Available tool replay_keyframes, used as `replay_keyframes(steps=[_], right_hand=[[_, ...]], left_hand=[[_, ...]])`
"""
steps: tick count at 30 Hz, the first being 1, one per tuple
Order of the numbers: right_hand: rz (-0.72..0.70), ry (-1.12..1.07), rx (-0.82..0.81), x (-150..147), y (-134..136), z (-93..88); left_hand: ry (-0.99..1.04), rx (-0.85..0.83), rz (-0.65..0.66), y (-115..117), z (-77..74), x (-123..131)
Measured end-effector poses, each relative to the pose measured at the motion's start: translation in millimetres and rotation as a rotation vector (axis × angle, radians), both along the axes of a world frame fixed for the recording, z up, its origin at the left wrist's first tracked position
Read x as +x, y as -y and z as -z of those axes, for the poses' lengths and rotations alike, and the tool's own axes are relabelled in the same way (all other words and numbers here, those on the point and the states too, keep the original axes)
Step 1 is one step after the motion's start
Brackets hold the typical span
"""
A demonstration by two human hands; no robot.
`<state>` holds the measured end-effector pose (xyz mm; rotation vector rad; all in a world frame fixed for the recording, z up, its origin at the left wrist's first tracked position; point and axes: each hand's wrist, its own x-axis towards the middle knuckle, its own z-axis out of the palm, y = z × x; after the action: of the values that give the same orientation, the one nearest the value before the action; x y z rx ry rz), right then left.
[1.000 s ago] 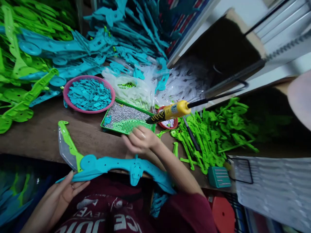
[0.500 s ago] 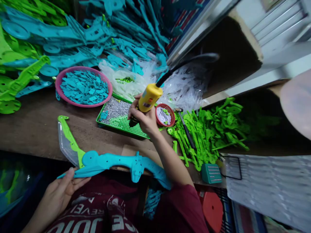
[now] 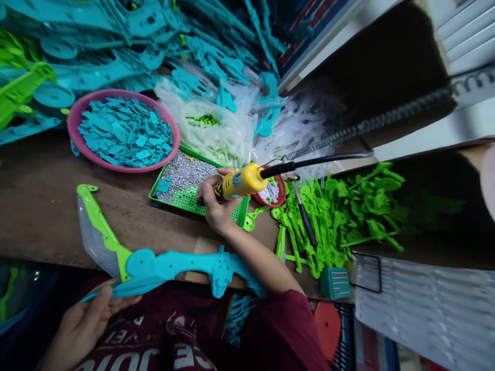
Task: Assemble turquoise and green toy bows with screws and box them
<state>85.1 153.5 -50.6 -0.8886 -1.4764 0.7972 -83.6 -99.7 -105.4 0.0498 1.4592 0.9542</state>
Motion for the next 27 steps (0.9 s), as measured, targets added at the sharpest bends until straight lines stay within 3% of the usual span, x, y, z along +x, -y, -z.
replay_keyframes(steps=[5, 10, 14, 18, 21, 24, 27], right_hand=[[0.019, 0.036, -0.050, 1, 3, 6.7], [0.015, 0.053, -0.022, 2, 1, 12.0], [0.038, 0.051, -0.004, -1, 2, -2.3], [-0.012, -0.049, 0.000, -5, 33, -43.1], [-0.219, -0.019, -0.065, -8, 71, -66.0], [-0.378, -0.010, -0.093, -13, 101, -68.7], [-0.420, -0.102, -0.116, -16, 114, -61.8]], left_hand=[[0.023, -0.015, -0.039, -1, -11.9, 2], [0.037, 0.004, -0.019, -3, -9.5, -2], [0.064, -0.023, -0.027, -4, -5.7, -1], [0.040, -0.029, -0.048, -8, -12.5, 5], [0.057, -0.026, -0.049, -14, -19.8, 6], [0.067, 0.007, -0.045, -17, -23.8, 6], [0.061, 0.058, -0.030, -18, -24.8, 7]])
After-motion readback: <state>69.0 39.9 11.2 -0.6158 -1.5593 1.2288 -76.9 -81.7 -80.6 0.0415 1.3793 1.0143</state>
